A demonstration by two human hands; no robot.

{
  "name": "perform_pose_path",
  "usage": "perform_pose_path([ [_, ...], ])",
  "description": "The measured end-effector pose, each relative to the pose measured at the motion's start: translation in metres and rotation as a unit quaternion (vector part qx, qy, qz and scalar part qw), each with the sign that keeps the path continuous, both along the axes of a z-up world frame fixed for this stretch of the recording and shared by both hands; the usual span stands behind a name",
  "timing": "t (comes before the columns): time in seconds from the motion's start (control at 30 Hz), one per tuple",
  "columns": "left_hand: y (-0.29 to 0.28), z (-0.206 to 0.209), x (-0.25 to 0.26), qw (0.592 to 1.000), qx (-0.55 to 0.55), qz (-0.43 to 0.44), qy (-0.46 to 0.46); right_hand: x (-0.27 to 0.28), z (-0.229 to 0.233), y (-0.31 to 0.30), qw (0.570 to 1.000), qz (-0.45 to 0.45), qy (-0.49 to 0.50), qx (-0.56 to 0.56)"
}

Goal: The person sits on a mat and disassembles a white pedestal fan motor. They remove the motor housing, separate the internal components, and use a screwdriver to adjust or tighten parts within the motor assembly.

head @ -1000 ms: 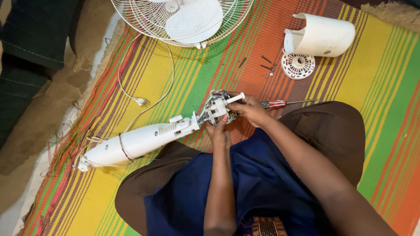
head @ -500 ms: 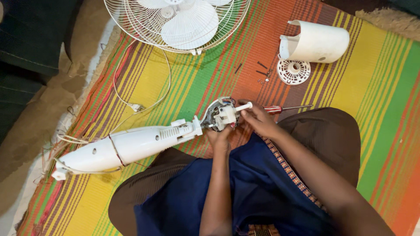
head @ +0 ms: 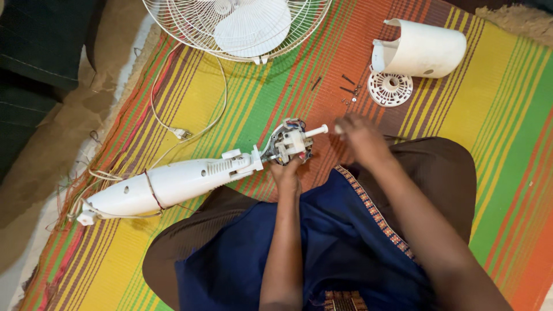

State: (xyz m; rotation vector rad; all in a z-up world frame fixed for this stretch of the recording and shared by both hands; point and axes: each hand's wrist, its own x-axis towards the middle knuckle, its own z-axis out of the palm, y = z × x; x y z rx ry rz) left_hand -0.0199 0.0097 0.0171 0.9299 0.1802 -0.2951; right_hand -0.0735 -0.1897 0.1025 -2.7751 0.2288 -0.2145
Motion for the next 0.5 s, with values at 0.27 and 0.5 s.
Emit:
perform_pose_path([
  [0.27,0.0,0.002,0.01,1.0,-0.011,0.006,0.01,-0.047,0.16,0.022,0.926,-0.041,-0.203,0.316],
  [0.5,0.0,0.005,0.01,1.0,0.001,-0.003,-0.003,-0.052,0.177,0.054,0.864,0.05,-0.275,0.419],
])
